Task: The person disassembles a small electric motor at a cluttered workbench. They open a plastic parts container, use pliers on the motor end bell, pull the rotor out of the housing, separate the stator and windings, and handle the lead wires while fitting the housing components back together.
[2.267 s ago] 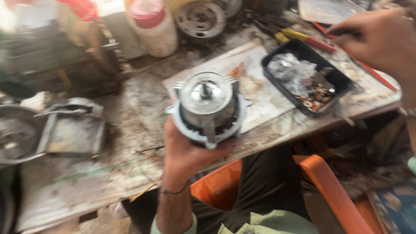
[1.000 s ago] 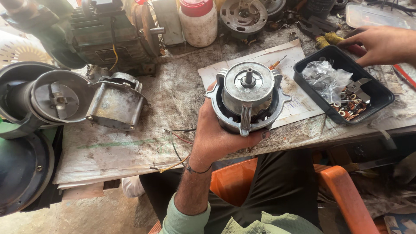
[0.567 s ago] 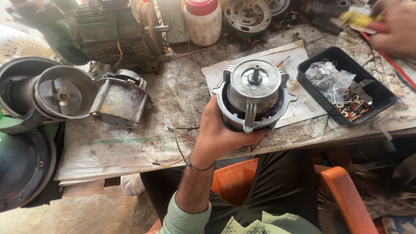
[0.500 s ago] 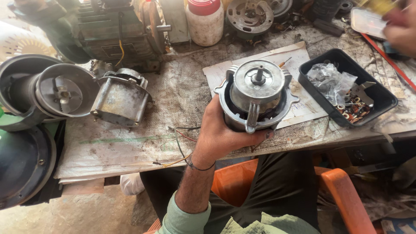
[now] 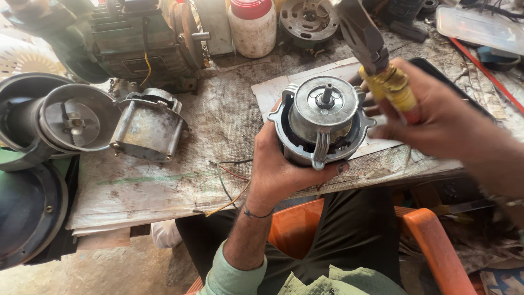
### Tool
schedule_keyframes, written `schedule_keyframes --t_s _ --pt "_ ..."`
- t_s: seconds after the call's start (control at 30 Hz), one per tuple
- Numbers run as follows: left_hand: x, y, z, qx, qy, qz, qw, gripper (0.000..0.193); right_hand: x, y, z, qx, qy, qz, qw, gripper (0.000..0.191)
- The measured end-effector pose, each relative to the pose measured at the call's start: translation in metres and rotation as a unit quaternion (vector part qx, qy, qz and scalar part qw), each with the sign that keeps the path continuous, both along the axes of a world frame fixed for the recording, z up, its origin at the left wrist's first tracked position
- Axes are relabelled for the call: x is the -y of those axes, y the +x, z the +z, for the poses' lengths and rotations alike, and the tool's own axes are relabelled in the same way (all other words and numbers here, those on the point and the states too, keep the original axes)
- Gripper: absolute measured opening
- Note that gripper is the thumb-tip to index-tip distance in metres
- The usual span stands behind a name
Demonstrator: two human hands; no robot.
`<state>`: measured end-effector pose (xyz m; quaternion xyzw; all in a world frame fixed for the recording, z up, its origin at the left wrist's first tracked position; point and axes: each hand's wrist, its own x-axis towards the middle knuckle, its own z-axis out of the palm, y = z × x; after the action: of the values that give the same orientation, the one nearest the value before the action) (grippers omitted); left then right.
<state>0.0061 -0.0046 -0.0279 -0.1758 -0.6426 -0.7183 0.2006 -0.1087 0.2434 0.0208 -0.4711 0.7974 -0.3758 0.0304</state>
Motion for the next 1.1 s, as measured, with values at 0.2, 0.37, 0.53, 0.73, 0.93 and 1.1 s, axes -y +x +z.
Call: schedule_keyframes --t_s 0.2,0.37,0.53,0.73,0.93,1.1 --pt "-0.002 -0.001 -0.005 0.010 0.010 0.003 1.000 0.090 -0.003 0.009 -0.036 0.121 -0.094 -0.062 0.986 0.059" --pt "-0.010 -0.003 -0.011 -0.004 0.032 0.039 0.999 0.099 -0.001 0.022 -0.043 0.099 -0.111 -0.093 0.984 0.062" --pt "-0.017 -0.003 -0.015 -0.005 0.055 0.066 0.996 0.106 0.006 0.025 -0.041 0.105 -0.148 -0.056 0.982 0.058" --pt "-0.024 0.002 -0.020 -0.058 -0.023 0.134 0.989 0.097 0.005 0.022 -0.045 0.082 -0.136 -0.038 0.987 0.056" --pt "-0.027 0.005 -0.020 -0.071 -0.030 0.157 0.985 0.098 0.006 0.031 -0.043 0.064 -0.156 -0.038 0.985 0.057" --pt "-0.027 0.007 -0.019 -0.066 -0.028 0.140 0.988 0.098 0.013 0.038 -0.038 0.085 -0.184 -0.026 0.979 0.054"
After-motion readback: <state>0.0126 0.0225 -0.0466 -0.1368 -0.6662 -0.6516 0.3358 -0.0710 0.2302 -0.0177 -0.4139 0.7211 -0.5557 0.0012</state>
